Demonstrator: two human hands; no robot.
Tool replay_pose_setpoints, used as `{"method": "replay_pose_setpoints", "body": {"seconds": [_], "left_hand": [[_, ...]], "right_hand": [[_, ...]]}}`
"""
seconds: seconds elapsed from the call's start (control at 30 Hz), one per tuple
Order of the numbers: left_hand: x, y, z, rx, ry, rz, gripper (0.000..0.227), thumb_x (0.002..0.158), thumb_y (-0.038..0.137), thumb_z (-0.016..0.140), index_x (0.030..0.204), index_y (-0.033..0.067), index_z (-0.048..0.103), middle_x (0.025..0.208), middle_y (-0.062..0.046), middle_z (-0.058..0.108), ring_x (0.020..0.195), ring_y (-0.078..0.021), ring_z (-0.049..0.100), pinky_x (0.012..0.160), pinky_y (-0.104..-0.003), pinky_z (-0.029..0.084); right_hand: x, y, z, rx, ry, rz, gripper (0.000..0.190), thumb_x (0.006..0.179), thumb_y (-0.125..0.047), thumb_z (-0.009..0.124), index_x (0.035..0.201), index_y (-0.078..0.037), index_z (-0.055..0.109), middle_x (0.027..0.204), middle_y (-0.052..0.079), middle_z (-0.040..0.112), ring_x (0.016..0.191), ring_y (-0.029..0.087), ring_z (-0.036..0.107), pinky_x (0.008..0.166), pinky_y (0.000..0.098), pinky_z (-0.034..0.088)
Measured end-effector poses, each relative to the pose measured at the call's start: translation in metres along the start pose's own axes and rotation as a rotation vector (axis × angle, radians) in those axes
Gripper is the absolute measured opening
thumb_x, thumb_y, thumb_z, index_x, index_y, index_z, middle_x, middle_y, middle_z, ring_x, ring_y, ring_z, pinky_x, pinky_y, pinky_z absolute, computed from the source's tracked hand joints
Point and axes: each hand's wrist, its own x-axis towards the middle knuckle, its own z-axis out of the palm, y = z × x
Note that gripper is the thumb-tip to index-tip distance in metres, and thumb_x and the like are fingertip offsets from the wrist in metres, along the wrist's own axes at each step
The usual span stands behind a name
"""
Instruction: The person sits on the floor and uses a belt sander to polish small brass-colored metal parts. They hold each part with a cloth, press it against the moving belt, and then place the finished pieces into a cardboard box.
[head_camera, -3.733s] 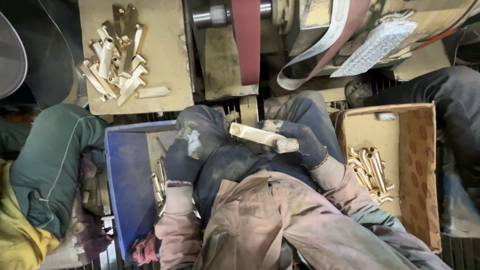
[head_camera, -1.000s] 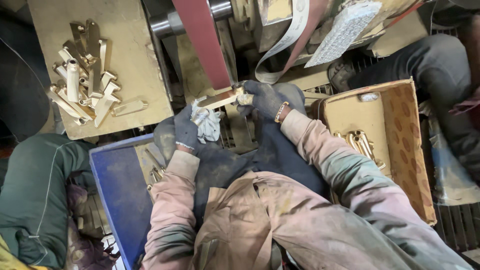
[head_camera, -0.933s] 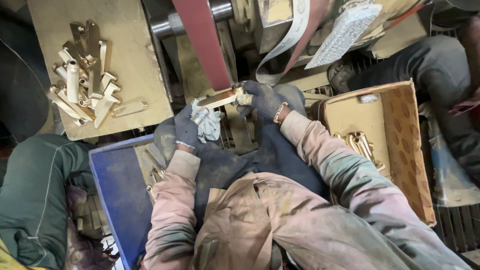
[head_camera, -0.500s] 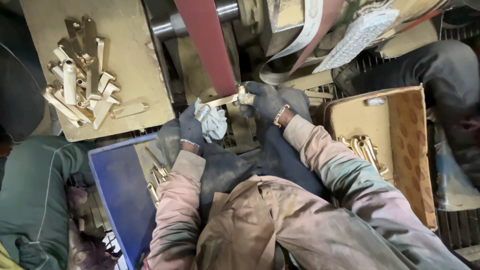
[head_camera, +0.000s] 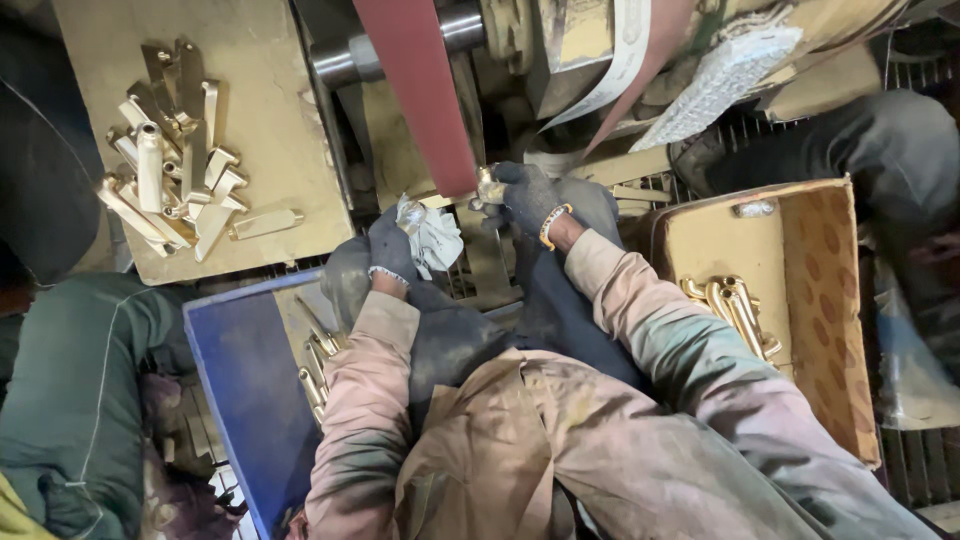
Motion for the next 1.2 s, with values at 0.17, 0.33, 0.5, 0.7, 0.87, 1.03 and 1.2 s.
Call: {"method": "replay_pose_setpoints", "body": {"seconds": [0.17,0.33,0.5,0.7,0.87,1.03,1.2], "left_hand": [[-0.059,0.059,0.039,0.118,-0.115,0.1,0.037,0.098,-0.002,0.058,0.134,-0.0088,0.061,0.117,-0.012,0.069,0.102,-0.0172,0.067,0.09,-0.029,0.056],[-0.145,0.116,0.066,-0.009,-0.299,0.05,0.039,0.097,0.002,0.059,0.134,-0.0072,0.06,0.12,-0.013,0.07,0.106,-0.0187,0.069,0.091,-0.029,0.057],[-0.194,0.136,0.08,0.184,-0.136,0.354,0.038,0.096,0.001,0.061,0.133,-0.0069,0.061,0.12,-0.012,0.071,0.107,-0.0173,0.068,0.092,-0.029,0.056],[-0.208,0.146,0.086,0.299,-0.12,0.46,0.037,0.095,0.001,0.063,0.131,-0.0067,0.062,0.119,-0.012,0.072,0.108,-0.0157,0.068,0.093,-0.029,0.056],[-0.203,0.139,0.084,0.449,-0.395,0.303,0.036,0.094,0.0,0.064,0.13,-0.0064,0.063,0.118,-0.011,0.073,0.109,-0.0143,0.068,0.094,-0.029,0.055],[-0.176,0.116,0.078,0.489,-0.44,0.174,0.033,0.094,0.0,0.066,0.126,-0.0061,0.066,0.114,-0.011,0.075,0.104,-0.0134,0.069,0.09,-0.029,0.057],[-0.112,0.089,0.079,0.309,-0.444,0.019,0.034,0.094,0.0,0.067,0.128,-0.0067,0.067,0.112,-0.01,0.075,0.099,-0.0151,0.069,0.087,-0.029,0.057]], "right_hand": [[-0.043,-0.015,-0.002,-0.096,-0.105,-0.191,0.014,0.095,-0.01,0.068,0.105,0.0,0.069,0.091,0.009,0.071,0.074,0.016,0.067,0.069,0.0331,0.062],[-0.127,-0.038,-0.014,-0.553,-0.141,-0.452,0.037,0.092,-0.019,0.074,0.124,0.001,0.069,0.097,0.01,0.075,0.087,0.019,0.071,0.078,0.0349,0.057],[-0.187,-0.028,-0.011,-0.678,-0.2,-0.475,0.056,0.088,-0.025,0.079,0.136,-0.001,0.063,0.113,0.008,0.078,0.101,0.017,0.073,0.09,0.0301,0.058],[-0.204,-0.019,-0.014,-0.89,-0.119,-0.429,0.056,0.083,-0.026,0.084,0.132,-0.006,0.067,0.115,0.009,0.078,0.103,0.015,0.076,0.09,0.0299,0.058],[-0.205,-0.019,-0.015,-0.804,-0.081,-0.394,0.058,0.082,-0.023,0.083,0.134,-0.006,0.066,0.117,0.009,0.077,0.105,0.016,0.076,0.09,0.0303,0.058],[-0.194,-0.02,-0.018,-0.756,-0.071,-0.45,0.058,0.082,-0.023,0.083,0.134,-0.005,0.064,0.118,0.009,0.076,0.106,0.018,0.074,0.092,0.0309,0.057],[-0.152,-0.015,-0.033,-1.057,0.099,-0.689,0.046,0.081,-0.027,0.085,0.122,-0.009,0.074,0.106,0.014,0.075,0.098,0.029,0.073,0.085,0.0382,0.057]]}}
